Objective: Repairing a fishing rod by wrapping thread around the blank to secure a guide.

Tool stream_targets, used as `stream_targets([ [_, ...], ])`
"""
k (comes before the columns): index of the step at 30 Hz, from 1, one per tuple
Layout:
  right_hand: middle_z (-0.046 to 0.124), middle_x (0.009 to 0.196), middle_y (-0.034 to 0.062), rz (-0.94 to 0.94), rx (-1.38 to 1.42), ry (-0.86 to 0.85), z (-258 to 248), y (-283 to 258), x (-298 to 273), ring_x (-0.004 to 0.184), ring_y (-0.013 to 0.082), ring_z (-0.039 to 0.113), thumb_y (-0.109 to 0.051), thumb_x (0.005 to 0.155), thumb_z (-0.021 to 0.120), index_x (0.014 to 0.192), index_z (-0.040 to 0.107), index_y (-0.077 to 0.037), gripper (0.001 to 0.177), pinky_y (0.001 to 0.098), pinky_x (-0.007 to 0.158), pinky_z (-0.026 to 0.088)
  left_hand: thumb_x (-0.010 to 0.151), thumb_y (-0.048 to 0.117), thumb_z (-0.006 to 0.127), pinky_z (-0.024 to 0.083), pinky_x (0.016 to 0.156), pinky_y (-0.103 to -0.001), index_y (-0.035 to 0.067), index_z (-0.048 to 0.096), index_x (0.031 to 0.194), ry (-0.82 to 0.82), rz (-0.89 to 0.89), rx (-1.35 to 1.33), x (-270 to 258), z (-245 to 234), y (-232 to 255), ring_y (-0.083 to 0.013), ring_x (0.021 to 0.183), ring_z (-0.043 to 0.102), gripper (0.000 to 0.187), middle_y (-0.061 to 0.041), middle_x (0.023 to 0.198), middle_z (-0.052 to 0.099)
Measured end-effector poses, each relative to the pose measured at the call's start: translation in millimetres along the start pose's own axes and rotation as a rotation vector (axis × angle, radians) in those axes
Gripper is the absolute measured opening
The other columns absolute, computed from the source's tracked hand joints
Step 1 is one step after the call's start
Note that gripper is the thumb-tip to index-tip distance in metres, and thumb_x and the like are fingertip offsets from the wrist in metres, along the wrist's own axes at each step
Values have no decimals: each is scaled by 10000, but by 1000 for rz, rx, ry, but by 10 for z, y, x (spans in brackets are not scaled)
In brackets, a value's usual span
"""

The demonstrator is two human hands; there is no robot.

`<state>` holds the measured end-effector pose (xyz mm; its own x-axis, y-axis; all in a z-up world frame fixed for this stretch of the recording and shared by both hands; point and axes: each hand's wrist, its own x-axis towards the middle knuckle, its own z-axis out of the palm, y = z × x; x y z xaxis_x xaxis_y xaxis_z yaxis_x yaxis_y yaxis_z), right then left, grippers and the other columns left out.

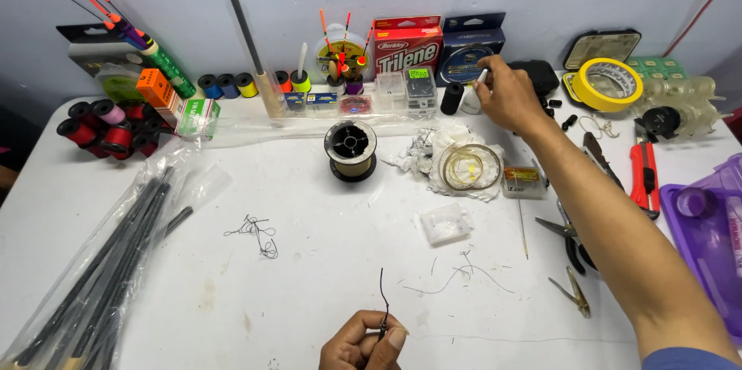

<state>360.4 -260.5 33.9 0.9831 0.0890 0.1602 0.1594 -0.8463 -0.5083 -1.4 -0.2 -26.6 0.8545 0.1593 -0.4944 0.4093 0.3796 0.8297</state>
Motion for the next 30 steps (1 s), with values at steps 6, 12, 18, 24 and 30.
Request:
stream_targets([
  [6, 735, 1139, 129, 77, 46, -53, -108, -221, -127, 1152, 351, 627, -154, 1014, 615, 1494, 433, -35, 527, 532, 1010, 452, 862, 19, 842, 261, 442, -276, -78, 796, 816, -19, 4, -9, -13, -12, -25, -137, 406, 296, 116, -17, 459, 345],
  [12, 723, 1149, 176, 89, 40, -70, -69, -190, -120, 1126, 345, 652, -149, 994, 653, 1490, 437, -48, 550, 516, 995, 491, 832, 51, 854, 371, 427, -291, -71, 814, 822, 25, -6, 39, -37, 39, 44, -184, 366, 426, 129, -95, 408, 520],
  [18, 673, 1277, 235, 40, -27, -34, -139, -147, -130, 1242, 404, 598, -309, 969, 711, 1513, 395, -39, 685, 554, 1051, 433, 887, 31, 839, 280, 398, -293, -81, 763, 837, -45, 0, -21, -24, 24, 48, -178, 358, 366, 144, -54, 448, 434],
  [24, 687, 1219, 161, 5, -1, 60, -331, -116, -451, 1086, 303, 651, -354, 935, 719, 1457, 464, -76, 645, 444, 970, 479, 899, 9, 814, 257, 385, -303, -83, 752, 843, -52, 2, -31, -91, 61, 157, -183, 334, 365, 124, -53, 433, 433],
  [30, 778, 965, 142, 129, -119, -49, -549, -322, -1273, 848, 267, 726, -348, 1004, 688, 1082, 724, -28, 331, 414, 754, 574, 883, 131, 788, 402, 467, -279, -17, 770, 822, -85, 112, 120, -185, 72, 261, -206, 324, 530, 161, 2, 407, 385],
])
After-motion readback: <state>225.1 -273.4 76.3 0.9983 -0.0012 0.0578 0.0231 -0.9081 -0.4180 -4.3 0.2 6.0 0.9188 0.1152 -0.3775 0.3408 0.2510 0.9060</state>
